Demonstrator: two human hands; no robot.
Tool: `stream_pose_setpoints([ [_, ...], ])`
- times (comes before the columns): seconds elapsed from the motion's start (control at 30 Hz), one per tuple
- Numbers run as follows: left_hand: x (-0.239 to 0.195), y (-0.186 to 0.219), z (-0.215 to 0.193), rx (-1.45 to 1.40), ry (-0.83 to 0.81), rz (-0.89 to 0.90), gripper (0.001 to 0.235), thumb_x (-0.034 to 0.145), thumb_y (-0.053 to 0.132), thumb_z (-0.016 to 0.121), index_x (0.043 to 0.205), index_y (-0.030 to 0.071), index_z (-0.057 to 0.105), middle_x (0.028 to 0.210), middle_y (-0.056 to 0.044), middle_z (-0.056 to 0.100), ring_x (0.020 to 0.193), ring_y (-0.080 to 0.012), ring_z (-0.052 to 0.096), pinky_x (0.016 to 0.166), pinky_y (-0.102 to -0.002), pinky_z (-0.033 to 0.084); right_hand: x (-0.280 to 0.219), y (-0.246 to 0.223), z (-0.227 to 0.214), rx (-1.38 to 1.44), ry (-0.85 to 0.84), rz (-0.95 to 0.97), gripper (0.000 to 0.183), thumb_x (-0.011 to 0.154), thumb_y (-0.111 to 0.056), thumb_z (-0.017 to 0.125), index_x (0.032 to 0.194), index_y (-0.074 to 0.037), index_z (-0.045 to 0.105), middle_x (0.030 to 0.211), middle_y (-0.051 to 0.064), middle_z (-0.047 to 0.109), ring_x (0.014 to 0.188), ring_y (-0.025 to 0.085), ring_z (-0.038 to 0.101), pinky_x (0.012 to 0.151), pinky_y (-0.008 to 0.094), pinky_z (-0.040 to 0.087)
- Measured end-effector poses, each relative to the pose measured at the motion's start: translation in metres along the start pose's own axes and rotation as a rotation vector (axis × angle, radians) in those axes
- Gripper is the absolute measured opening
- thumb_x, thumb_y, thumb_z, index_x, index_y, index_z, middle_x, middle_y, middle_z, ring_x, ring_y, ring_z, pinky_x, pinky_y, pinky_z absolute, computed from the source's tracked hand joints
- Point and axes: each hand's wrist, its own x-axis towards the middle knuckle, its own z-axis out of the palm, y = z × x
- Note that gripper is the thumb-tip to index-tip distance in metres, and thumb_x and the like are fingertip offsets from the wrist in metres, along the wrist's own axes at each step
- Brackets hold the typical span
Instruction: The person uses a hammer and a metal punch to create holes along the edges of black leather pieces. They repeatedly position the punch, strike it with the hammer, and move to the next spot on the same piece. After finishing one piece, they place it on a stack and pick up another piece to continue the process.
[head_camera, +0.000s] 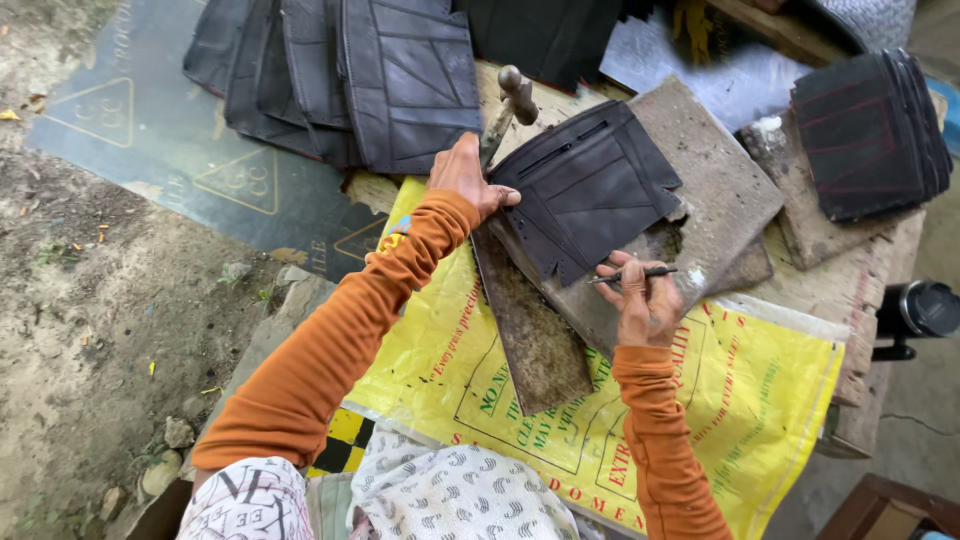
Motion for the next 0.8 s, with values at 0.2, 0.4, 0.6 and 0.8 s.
stream_pose_setpoints([
  [0.2, 0.005, -0.025, 0.003, -0.163, -0.062, -0.046, 0.06, 0.056, 0.033, 0.098, 0.102, 0.003, 0.071, 0.096, -0.015, 0.076, 0.094, -0.0332, 0.074, 0.086, -0.039, 0.055, 0.009, -0.017, 0.004, 0.258, -0.131, 0.086, 0.018, 0.106, -0.016, 0.061, 0.108, 0.001, 0.056, 0.099, 0.015, 0.067, 0.087, 0.028, 0.074, 0.079, 0.045, 0.068],
  [0.4, 0.007, -0.025, 0.0, -0.165, -0.101, -0.106, 0.055, 0.057, 0.033, 0.097, 0.094, 0.003, 0.069, 0.089, -0.012, 0.075, 0.089, -0.0281, 0.074, 0.084, -0.037, 0.056, 0.023, -0.033, 0.048, -0.033, -0.388, -0.209, 0.016, 0.107, -0.014, 0.058, 0.103, 0.001, 0.058, 0.102, 0.012, 0.071, 0.091, 0.023, 0.076, 0.079, 0.039, 0.07],
  [0.6, 0.003, -0.022, -0.007, -0.094, -0.023, -0.023, 0.06, 0.067, 0.05, 0.092, 0.088, 0.001, 0.063, 0.081, -0.017, 0.072, 0.08, -0.0337, 0.073, 0.076, -0.042, 0.055, 0.022, -0.042, 0.071, -0.392, -0.414, -0.286, 0.016, 0.107, -0.011, 0.058, 0.101, 0.004, 0.059, 0.095, 0.009, 0.072, 0.089, 0.014, 0.074, 0.076, 0.028, 0.067],
  [0.8, -0.016, -0.009, -0.054, -0.069, 0.096, 0.266, 0.045, 0.103, 0.043, 0.064, 0.092, 0.0, 0.061, 0.073, -0.02, 0.068, 0.069, -0.0415, 0.069, 0.063, -0.049, 0.051, 0.024, -0.051, 0.075, -0.421, -0.429, -0.22, 0.016, 0.107, -0.011, 0.058, 0.099, 0.003, 0.059, 0.09, 0.007, 0.074, 0.083, 0.011, 0.074, 0.071, 0.027, 0.066],
])
